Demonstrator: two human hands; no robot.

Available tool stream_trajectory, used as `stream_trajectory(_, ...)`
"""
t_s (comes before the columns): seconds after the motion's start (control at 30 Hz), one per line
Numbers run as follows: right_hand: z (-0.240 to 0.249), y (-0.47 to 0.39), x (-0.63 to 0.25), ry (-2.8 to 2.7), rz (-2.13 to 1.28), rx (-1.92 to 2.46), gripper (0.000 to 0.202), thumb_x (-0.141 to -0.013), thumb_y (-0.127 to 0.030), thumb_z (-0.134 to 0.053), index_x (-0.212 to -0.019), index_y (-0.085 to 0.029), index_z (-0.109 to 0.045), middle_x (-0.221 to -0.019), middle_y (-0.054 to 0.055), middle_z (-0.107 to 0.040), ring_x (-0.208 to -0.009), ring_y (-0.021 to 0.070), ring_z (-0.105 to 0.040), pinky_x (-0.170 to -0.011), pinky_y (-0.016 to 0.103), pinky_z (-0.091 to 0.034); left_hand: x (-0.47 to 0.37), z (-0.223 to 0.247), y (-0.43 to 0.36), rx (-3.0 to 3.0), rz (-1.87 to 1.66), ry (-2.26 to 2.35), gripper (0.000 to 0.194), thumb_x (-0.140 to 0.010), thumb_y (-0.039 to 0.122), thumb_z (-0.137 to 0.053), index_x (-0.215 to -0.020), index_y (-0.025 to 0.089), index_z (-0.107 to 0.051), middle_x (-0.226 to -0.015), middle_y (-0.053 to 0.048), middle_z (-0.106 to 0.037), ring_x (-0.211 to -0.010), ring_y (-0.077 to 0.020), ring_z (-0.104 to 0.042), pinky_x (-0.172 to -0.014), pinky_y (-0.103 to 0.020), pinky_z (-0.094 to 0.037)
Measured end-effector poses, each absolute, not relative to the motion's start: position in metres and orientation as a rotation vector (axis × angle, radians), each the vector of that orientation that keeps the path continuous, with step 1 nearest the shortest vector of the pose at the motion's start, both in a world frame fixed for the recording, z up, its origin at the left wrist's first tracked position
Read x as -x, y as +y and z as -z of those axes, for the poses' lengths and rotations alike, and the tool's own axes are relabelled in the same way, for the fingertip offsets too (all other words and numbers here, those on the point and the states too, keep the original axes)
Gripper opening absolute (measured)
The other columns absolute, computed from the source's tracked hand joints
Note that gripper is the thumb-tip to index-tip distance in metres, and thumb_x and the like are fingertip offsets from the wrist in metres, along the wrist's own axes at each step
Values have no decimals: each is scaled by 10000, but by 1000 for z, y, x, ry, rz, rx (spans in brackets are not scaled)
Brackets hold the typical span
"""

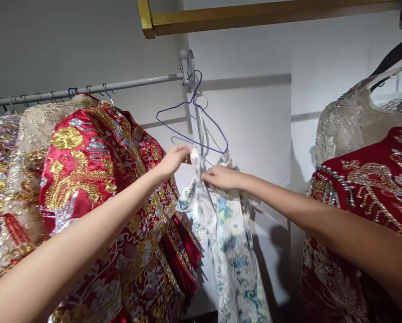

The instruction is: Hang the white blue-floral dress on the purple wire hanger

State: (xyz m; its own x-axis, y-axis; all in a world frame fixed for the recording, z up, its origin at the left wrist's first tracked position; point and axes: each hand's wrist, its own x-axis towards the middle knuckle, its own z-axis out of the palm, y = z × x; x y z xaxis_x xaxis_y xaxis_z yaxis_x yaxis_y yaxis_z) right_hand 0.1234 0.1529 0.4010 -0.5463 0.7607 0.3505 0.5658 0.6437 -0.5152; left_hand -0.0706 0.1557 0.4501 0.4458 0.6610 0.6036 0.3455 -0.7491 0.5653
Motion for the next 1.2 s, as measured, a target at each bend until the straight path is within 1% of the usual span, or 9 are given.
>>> stream_trajectory(0.13, -405, 150, -124, -1869, -1030, 748, 608, -892, -748, -397, -656, -211, -557, -629, 73, -621, -610, 198, -589, -582, 289, -488, 39, -449, 145, -2481, -1377, 669, 258, -912, 361, -513, -715, 200, -556, -687, -15, -523, -674, -160, -490, -679, -308, -432)
stream_trajectory(0.23, -418, 137, -136, -1772, -1314, 715, 647, -819, -835, -425, -710, -213, -567, -644, 78, -620, -627, 217, -623, -581, 306, -535, 34, -441, 142, -2536, -1466, 763, 275, -927, 372, -497, -715, 202, -538, -728, -29, -533, -746, -185, -501, -708, -313, -424)
stream_trajectory(0.3, -423, 126, -141, -1754, -1252, 788, 575, -793, -775, -566, -716, -205, -580, -688, 74, -637, -596, 193, -617, -564, 296, -539, 35, -433, 143, -2500, -1519, 814, 274, -936, 378, -494, -724, 208, -529, -734, -30, -533, -760, -195, -504, -701, -315, -420)
stream_trajectory(0.4, -422, 112, -139, -1810, -1102, 899, 335, -746, -453, -802, -712, -178, -615, -742, 61, -666, -590, 145, -600, -576, 257, -521, 31, -424, 144, -2385, -1571, 769, 266, -953, 397, -489, -759, 218, -524, -717, -9, -511, -712, -182, -487, -665, -307, -408)
stream_trajectory(0.5, -415, 105, -132, -1792, -1178, 930, 100, -764, -174, -731, -740, -163, -634, -714, 37, -657, -623, 139, -599, -589, 239, -481, 22, -417, 144, -2310, -1550, 666, 276, -953, 440, -511, -788, 220, -537, -703, 6, -489, -663, -162, -465, -623, -292, -393)
stream_trajectory(0.6, -410, 102, -134, -1734, -1232, 938, 58, -793, -127, -617, -747, -162, -616, -707, 30, -643, -650, 152, -596, -606, 254, -454, 19, -412, 137, -2166, -1426, 633, 331, -938, 526, -543, -840, 210, -560, -727, 6, -526, -667, -144, -496, -639, -275, -427)
stream_trajectory(0.87, -408, 87, -189, -1864, -425, 577, 92, -866, -274, -586, -817, -197, -597, -802, 3, -593, -728, 162, -553, -633, 261, -412, 61, -392, 93, -2065, -361, 771, 448, -820, 491, -741, -1086, 135, -678, -1045, -103, -720, -952, -238, -661, -864, -349, -526)
stream_trajectory(1.07, -428, 125, -242, -1326, -51, 525, 55, -843, -283, -582, -848, -229, -573, -794, 6, -583, -743, 178, -567, -719, 305, -462, 77, -402, 79, -2466, -630, 963, 406, -934, 533, -557, -819, 150, -624, -811, -14, -615, -737, -145, -530, -645, -239, -434)
stream_trajectory(1.2, -457, 177, -280, -1171, 56, 560, 146, -846, -365, -600, -815, -228, -562, -768, 8, -587, -804, 188, -578, -777, 315, -475, 76, -420, 74, -2458, -913, 955, 410, -945, 529, -532, -796, 151, -586, -745, 4, -532, -672, -117, -457, -575, -215, -377)
